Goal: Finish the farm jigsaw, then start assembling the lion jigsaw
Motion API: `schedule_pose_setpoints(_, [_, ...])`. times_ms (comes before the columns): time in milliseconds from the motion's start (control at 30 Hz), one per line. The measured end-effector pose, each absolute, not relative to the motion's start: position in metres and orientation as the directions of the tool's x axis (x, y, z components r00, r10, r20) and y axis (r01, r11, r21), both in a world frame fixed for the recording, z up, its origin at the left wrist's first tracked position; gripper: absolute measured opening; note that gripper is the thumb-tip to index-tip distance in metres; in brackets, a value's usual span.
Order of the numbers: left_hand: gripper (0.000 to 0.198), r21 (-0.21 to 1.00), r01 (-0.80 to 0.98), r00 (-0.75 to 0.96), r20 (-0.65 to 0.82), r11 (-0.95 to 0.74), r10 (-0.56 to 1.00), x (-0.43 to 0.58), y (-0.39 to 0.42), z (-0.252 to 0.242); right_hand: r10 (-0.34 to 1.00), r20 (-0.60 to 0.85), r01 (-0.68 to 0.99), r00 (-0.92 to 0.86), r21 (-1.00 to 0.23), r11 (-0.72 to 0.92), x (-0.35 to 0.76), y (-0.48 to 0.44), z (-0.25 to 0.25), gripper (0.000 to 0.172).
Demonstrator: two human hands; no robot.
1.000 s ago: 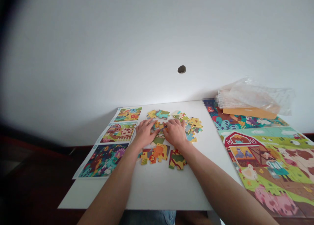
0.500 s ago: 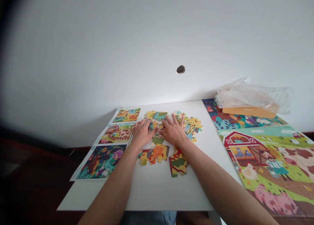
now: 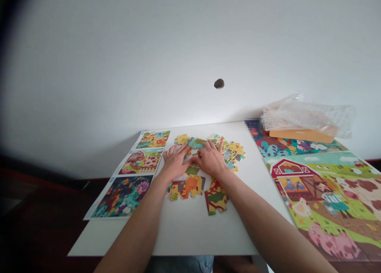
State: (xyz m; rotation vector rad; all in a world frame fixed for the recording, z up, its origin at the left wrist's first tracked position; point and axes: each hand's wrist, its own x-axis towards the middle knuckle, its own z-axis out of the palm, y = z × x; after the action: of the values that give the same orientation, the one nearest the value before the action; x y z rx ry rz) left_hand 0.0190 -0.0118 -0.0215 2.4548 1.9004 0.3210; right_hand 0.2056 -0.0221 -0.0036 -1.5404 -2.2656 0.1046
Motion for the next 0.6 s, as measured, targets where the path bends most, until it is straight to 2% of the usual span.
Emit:
schedule_pose_setpoints(200, [0.055,0.148,0.965,0.193,0.159,-0.217,0.968,0.02,-0.01,-0.023,0.926,0.255,0.888,-0.277,-0.3,0.348,0.206,-0.026,-0.004,0.044])
schedule_pose_setpoints(333, [0.056,0.157,0.963,0.189,0.183,-0.218,0.965,0.018,-0.01,-0.025,0.932,0.259,0.892,-0.254,-0.309,0.33,0.215,-0.028,0.0,0.036])
schedule_pose_setpoints(400, [0.056,0.16,0.958,0.208,0.188,-0.239,0.96,0.018,-0.011,-0.025,0.944,0.294,0.909,-0.152,-0.333,0.25,0.226,-0.025,0.002,0.032])
schedule_pose_setpoints(467, [0.054,0.165,0.949,0.236,0.188,-0.267,0.953,0.018,-0.013,-0.023,0.95,0.312,0.929,0.006,-0.353,0.11,0.239,-0.021,0.002,0.036])
schedule_pose_setpoints(533, [0.052,0.173,0.938,0.268,0.185,-0.3,0.945,0.019,-0.015,-0.02,0.957,0.266,0.935,0.118,-0.354,-0.016,0.25,-0.015,0.0,0.038])
schedule_pose_setpoints(600, [0.05,0.185,0.923,0.306,0.177,-0.337,0.935,0.022,-0.018,-0.017,0.97,0.195,0.931,0.144,-0.36,-0.066,0.257,-0.01,-0.003,0.038])
